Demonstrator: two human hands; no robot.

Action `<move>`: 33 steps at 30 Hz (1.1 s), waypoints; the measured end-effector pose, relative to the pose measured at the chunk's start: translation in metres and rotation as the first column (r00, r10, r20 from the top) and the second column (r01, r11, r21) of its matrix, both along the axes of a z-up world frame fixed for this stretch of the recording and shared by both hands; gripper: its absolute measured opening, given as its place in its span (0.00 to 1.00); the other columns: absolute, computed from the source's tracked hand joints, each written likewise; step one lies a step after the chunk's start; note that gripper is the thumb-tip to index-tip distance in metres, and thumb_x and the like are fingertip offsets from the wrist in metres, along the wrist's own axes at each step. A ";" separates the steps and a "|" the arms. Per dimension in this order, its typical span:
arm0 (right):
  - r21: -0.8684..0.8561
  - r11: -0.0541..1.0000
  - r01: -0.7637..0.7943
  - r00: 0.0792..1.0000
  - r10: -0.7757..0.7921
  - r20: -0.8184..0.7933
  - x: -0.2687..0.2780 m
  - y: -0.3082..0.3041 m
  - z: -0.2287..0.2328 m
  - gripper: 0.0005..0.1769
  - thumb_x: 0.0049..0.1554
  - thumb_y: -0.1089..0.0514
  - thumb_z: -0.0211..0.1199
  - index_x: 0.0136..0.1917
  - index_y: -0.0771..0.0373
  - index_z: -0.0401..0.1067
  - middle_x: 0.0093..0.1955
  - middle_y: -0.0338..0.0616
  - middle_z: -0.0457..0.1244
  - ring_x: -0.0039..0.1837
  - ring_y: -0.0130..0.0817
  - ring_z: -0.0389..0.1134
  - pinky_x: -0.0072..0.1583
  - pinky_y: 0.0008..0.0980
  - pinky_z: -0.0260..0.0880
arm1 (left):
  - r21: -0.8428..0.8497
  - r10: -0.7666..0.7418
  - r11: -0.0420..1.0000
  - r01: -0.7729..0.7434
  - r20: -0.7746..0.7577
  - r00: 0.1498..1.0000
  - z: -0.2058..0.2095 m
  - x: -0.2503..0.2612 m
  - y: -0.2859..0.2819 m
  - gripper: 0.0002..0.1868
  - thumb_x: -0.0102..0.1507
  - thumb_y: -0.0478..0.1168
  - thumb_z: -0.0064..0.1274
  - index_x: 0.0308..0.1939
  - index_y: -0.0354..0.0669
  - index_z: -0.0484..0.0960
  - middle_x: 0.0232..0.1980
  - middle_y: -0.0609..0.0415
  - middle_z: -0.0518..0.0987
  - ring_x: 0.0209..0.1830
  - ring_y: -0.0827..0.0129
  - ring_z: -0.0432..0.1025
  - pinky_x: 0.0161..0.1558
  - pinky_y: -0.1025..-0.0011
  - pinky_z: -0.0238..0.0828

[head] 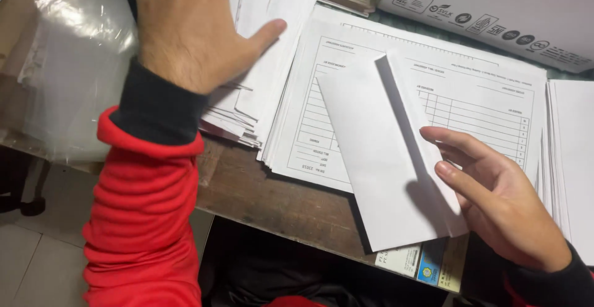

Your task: Folding printed documents and inserting them into envelopes for mailing

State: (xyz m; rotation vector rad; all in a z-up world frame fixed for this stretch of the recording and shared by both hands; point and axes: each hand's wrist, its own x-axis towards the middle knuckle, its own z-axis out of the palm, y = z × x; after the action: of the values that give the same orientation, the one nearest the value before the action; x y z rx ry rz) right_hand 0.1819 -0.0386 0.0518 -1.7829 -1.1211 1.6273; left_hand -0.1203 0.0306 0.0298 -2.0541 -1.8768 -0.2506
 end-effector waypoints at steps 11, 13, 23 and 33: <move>0.288 0.932 -0.220 0.920 0.101 0.379 0.005 -0.007 -0.001 0.25 0.41 0.68 0.60 0.55 0.65 0.68 0.56 0.43 0.64 0.60 0.26 0.61 0.60 0.22 0.58 | -0.044 -0.031 0.998 0.040 0.194 0.981 -0.016 -0.017 0.009 0.39 0.52 0.67 0.60 0.50 0.39 0.69 0.45 0.46 0.72 0.40 0.50 0.68 0.26 0.52 0.71; 0.347 0.907 -0.238 0.930 0.109 0.351 0.017 -0.010 -0.012 0.24 0.44 0.68 0.62 0.56 0.65 0.71 0.33 0.40 0.61 0.26 0.22 0.40 0.30 0.17 0.41 | -0.035 -0.014 0.999 0.023 0.222 0.975 -0.018 -0.019 0.009 0.38 0.48 0.67 0.63 0.44 0.38 0.72 0.39 0.49 0.74 0.34 0.55 0.70 0.24 0.59 0.71; 0.675 0.408 -0.615 0.788 0.300 0.537 0.071 0.015 -0.063 0.16 0.50 0.75 0.56 0.48 0.57 0.67 0.71 0.62 0.54 0.71 0.48 0.59 0.60 0.28 0.66 | -0.213 0.086 0.976 -0.034 0.244 0.966 0.013 -0.005 -0.010 0.48 0.50 0.71 0.56 0.60 0.42 0.59 0.56 0.32 0.60 0.52 0.42 0.59 0.35 0.54 0.71; 0.810 0.520 -0.270 0.933 0.348 0.088 -0.047 0.067 -0.015 0.27 0.42 0.71 0.62 0.55 0.60 0.61 0.67 0.47 0.51 0.68 0.47 0.58 0.69 0.39 0.62 | 0.117 -0.115 0.990 0.074 0.388 0.914 0.019 -0.019 -0.017 0.21 0.64 0.51 0.38 0.48 0.36 0.71 0.41 0.40 0.71 0.35 0.49 0.67 0.25 0.56 0.67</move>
State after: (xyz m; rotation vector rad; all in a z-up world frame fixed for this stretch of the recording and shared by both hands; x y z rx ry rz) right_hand 0.1346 0.0287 0.0371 -0.9042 -1.8397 1.0049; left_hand -0.1396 0.0139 0.0490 -2.1482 -1.9337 -0.8239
